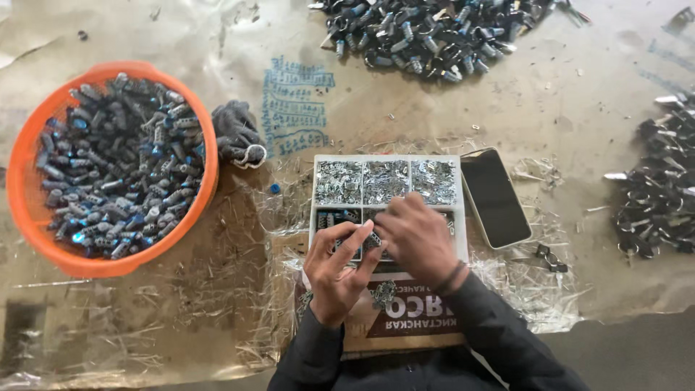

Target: The person assembles small electrical connector components by hand. They pick gray connector bodies from an orange basket, take small metal screws and contact parts from a compartment box, fit the parts together into each connector body, and set finished connectors aside on the table.

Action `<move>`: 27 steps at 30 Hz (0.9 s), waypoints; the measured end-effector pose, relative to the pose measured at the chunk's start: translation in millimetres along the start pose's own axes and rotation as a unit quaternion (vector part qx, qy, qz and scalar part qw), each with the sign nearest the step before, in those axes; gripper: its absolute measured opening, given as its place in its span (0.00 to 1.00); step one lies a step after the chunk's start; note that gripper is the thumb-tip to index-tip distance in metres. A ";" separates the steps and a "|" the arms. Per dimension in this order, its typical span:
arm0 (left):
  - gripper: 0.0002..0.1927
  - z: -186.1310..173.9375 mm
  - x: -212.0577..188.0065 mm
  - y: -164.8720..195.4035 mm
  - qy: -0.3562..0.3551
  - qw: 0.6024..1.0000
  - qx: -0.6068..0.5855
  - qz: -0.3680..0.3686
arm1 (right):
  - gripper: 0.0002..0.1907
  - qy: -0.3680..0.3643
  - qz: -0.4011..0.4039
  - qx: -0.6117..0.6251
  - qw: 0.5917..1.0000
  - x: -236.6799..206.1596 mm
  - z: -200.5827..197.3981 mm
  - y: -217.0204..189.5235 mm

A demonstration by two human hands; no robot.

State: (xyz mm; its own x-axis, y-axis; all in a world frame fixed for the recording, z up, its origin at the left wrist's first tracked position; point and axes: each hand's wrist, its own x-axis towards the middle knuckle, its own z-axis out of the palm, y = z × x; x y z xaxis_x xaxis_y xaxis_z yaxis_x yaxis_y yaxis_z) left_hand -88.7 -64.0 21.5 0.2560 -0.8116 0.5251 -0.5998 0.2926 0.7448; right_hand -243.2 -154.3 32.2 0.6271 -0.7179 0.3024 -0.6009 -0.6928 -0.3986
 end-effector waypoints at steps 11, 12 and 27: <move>0.22 1.7 -2.2 0.4 0.006 1.000 0.000 -0.016 | 0.05 0.098 0.015 0.029 0.995 -2.7 -12.8 -1.5; 0.22 1.1 -1.5 0.9 0.003 1.000 0.000 -0.018 | 0.05 0.107 0.015 0.034 0.994 -2.0 -14.0 -1.6; 0.16 -6.5 -5.6 -8.3 0.000 0.999 0.014 0.030 | 0.10 0.006 0.065 0.260 0.963 -12.7 -19.4 -8.0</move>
State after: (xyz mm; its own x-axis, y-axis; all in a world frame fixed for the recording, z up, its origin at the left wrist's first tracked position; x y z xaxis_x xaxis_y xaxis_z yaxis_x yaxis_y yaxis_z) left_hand -80.2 -58.6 15.0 0.2188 -0.7937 0.5676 -0.6345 0.3262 0.7007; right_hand -256.0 -141.0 48.3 0.5563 -0.7988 0.2291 -0.3417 -0.4711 -0.8132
